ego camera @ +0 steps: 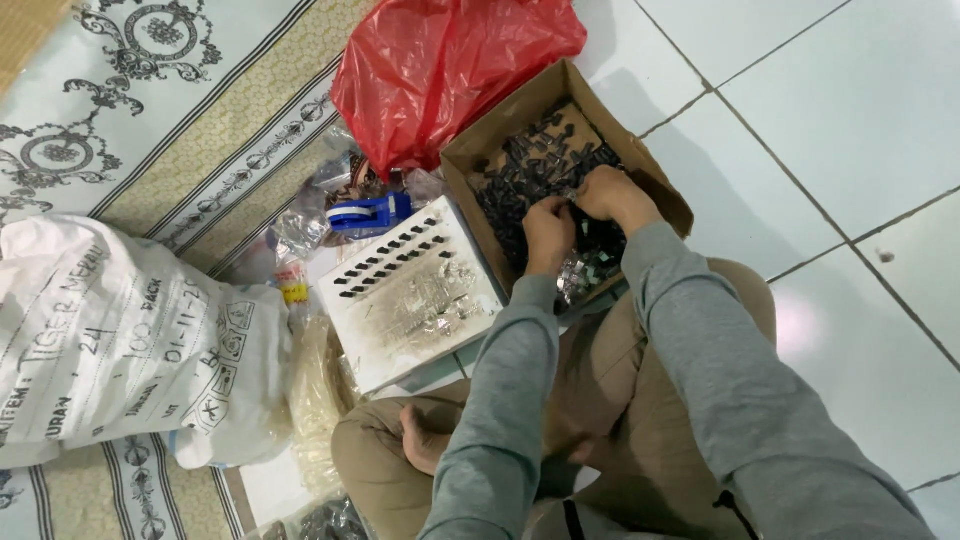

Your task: Assembling small black components into a white plastic grid template by hand while sitting on the floor.

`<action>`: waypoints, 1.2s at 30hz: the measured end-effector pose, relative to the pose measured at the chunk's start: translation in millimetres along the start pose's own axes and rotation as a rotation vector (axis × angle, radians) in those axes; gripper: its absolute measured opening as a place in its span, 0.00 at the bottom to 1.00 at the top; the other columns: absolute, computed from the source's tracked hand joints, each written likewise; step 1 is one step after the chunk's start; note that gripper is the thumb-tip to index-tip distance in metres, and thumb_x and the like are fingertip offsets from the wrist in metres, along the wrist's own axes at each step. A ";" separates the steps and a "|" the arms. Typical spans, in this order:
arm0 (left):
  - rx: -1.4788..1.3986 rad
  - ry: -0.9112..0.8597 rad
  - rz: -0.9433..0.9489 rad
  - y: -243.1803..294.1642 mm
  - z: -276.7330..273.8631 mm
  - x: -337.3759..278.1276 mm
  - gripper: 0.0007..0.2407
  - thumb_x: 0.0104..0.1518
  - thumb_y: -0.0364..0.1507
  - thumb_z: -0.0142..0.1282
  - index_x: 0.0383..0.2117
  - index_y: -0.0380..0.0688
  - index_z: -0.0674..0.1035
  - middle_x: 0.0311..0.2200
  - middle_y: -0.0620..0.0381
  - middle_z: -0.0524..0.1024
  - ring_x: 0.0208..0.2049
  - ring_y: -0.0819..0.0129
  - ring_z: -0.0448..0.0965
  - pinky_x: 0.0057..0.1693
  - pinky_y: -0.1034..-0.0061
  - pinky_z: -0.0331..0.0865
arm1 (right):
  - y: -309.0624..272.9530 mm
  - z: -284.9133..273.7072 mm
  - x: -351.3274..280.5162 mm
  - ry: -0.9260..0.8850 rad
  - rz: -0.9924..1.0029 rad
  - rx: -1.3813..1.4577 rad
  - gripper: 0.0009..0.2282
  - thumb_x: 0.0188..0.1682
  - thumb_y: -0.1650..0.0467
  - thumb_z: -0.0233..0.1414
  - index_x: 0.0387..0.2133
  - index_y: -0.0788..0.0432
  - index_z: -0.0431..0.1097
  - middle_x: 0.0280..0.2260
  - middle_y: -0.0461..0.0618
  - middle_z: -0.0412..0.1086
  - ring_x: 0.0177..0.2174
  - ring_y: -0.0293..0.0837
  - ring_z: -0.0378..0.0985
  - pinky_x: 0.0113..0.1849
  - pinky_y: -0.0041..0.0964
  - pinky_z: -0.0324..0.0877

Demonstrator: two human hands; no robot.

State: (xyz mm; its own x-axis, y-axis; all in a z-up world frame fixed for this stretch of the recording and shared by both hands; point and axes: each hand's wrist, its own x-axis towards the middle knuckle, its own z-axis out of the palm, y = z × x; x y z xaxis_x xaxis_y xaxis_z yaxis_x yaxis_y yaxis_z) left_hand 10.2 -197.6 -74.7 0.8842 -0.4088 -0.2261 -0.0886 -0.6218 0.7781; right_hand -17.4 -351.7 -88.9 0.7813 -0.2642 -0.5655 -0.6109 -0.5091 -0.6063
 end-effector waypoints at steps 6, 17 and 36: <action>-0.106 0.003 -0.092 -1.2 4.1 -5.1 0.10 0.60 0.26 0.53 0.43 0.40 0.84 0.42 0.39 0.82 0.49 0.47 0.81 0.51 0.59 0.78 | -12.3 -8.2 -20.5 -0.003 0.019 0.011 0.24 0.54 0.64 0.44 0.57 0.72 0.69 0.55 0.73 0.69 0.51 0.66 0.73 0.47 0.60 0.75; -0.079 -0.006 -0.054 20.7 -13.9 -18.6 0.10 0.60 0.24 0.52 0.44 0.37 0.83 0.40 0.39 0.82 0.47 0.46 0.82 0.51 0.59 0.77 | -3.5 4.0 -16.4 0.002 0.034 0.080 0.22 0.50 0.66 0.46 0.52 0.71 0.72 0.42 0.69 0.75 0.39 0.58 0.79 0.36 0.52 0.77; 0.173 0.047 0.361 43.8 -88.9 -52.7 0.08 0.61 0.21 0.49 0.42 0.34 0.81 0.37 0.43 0.78 0.45 0.47 0.81 0.50 0.64 0.78 | 5.7 -1.3 -17.3 0.147 -0.006 -0.098 0.15 0.46 0.72 0.56 0.44 0.68 0.78 0.42 0.71 0.76 0.41 0.67 0.79 0.36 0.59 0.79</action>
State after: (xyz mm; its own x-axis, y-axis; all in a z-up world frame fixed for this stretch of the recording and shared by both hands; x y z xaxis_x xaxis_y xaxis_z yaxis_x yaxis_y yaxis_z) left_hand 0.5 -143.9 23.3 0.8018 -0.5931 0.0732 -0.4694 -0.5491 0.6915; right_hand -34.2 -351.2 -81.9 0.7993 -0.3743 -0.4701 -0.5967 -0.5867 -0.5475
